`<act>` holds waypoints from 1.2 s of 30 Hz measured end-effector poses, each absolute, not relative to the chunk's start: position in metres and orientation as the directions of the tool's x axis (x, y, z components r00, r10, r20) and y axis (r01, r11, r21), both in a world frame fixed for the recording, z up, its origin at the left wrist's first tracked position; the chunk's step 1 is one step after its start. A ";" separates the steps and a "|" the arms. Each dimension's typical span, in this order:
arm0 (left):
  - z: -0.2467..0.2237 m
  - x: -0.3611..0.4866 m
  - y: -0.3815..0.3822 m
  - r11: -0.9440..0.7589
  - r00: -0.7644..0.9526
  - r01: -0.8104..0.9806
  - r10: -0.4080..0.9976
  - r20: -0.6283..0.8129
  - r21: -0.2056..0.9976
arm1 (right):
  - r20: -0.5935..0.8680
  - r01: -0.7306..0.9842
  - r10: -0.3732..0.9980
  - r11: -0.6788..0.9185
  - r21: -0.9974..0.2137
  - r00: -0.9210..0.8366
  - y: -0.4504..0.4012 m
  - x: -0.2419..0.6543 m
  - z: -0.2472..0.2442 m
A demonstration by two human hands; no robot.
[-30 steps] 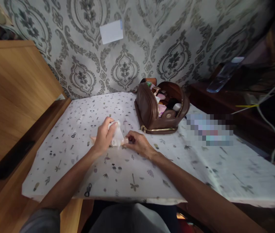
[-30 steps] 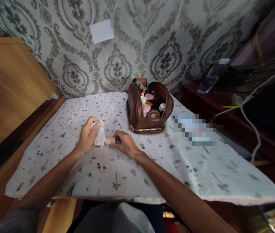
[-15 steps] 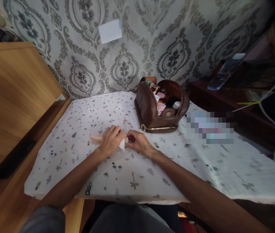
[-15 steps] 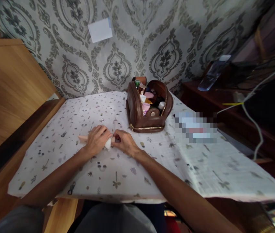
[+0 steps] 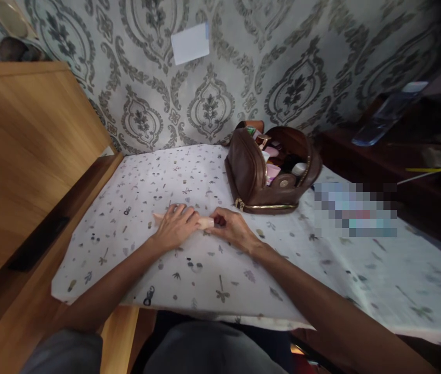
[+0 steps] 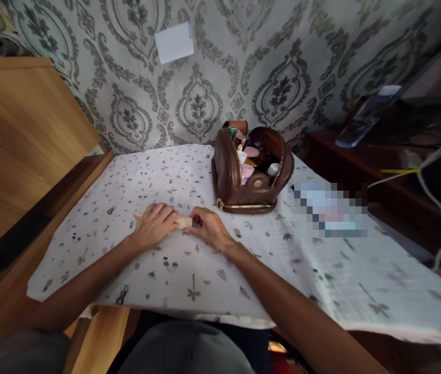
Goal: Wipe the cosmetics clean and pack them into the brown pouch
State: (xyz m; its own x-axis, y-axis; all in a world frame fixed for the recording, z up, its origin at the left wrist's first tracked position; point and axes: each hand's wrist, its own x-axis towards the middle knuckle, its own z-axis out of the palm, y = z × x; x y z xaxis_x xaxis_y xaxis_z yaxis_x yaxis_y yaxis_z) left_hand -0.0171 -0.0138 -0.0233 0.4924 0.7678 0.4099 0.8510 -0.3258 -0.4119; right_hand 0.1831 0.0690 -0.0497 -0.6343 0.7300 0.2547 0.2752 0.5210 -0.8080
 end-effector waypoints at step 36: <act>-0.004 -0.030 -0.003 -0.115 0.049 0.988 0.857 0.513 0.098 | 0.255 0.321 0.705 0.573 -0.754 -0.662 0.068 0.183 -0.043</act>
State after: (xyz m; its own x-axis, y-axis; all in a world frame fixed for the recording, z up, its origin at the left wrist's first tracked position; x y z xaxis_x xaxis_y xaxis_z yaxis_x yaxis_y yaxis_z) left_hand -0.0296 -0.0029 -0.0045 0.0491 0.8572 0.5126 0.9884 -0.1154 0.0983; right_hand 0.1830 0.0676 -0.0433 -0.6615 0.7053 0.2547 0.3209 0.5732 -0.7539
